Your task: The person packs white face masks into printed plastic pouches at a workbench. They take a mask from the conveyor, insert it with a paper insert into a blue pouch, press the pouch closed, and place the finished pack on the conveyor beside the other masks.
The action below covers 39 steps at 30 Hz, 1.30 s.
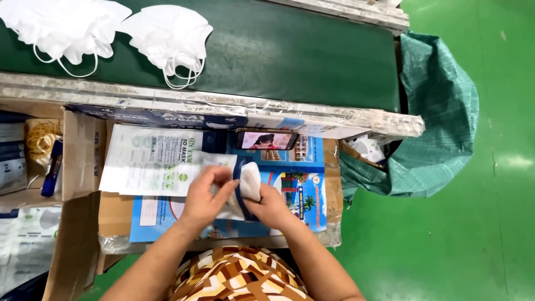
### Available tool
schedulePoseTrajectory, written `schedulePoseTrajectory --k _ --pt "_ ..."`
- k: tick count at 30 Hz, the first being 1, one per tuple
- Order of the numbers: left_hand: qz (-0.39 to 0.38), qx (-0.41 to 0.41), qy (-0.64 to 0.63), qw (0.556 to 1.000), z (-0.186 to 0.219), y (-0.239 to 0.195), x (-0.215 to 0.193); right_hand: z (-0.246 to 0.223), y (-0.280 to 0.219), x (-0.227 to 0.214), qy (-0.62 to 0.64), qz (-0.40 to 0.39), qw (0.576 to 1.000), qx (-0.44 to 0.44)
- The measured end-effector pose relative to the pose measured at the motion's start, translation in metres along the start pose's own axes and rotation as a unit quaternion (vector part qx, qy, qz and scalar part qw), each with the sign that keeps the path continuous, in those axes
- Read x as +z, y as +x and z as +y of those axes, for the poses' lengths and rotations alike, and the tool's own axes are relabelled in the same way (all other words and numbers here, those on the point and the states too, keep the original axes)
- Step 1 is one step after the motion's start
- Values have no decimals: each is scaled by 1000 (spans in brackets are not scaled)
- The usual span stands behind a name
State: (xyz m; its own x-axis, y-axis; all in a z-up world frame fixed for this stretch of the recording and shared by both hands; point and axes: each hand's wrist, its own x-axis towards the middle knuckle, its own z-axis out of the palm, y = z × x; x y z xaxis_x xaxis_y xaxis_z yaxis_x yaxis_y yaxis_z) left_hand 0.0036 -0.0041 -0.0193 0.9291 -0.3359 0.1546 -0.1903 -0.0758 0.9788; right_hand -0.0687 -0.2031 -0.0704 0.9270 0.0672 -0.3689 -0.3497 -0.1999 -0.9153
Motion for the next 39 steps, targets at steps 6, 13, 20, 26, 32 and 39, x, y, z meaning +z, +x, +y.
schedulePoseTrajectory --k 6,13,20,26,32,39 --pt "-44 33 140 989 -25 9 -19 -21 -12 -3 -32 -19 997 -66" --pt "-80 247 186 948 12 -3 1 41 -6 -8 -305 -123 943 -46" --pt "-72 50 180 980 20 5 -21 -52 -26 -5 -119 14 961 -248" --pt "-166 110 249 948 23 0 -8 -28 -17 -4 -53 49 983 -169" --pt "-164 112 246 949 23 25 -15 2 -16 -46 -125 36 982 -136" --pt "60 256 269 927 22 165 -1 -50 -24 -73 326 270 899 -115"
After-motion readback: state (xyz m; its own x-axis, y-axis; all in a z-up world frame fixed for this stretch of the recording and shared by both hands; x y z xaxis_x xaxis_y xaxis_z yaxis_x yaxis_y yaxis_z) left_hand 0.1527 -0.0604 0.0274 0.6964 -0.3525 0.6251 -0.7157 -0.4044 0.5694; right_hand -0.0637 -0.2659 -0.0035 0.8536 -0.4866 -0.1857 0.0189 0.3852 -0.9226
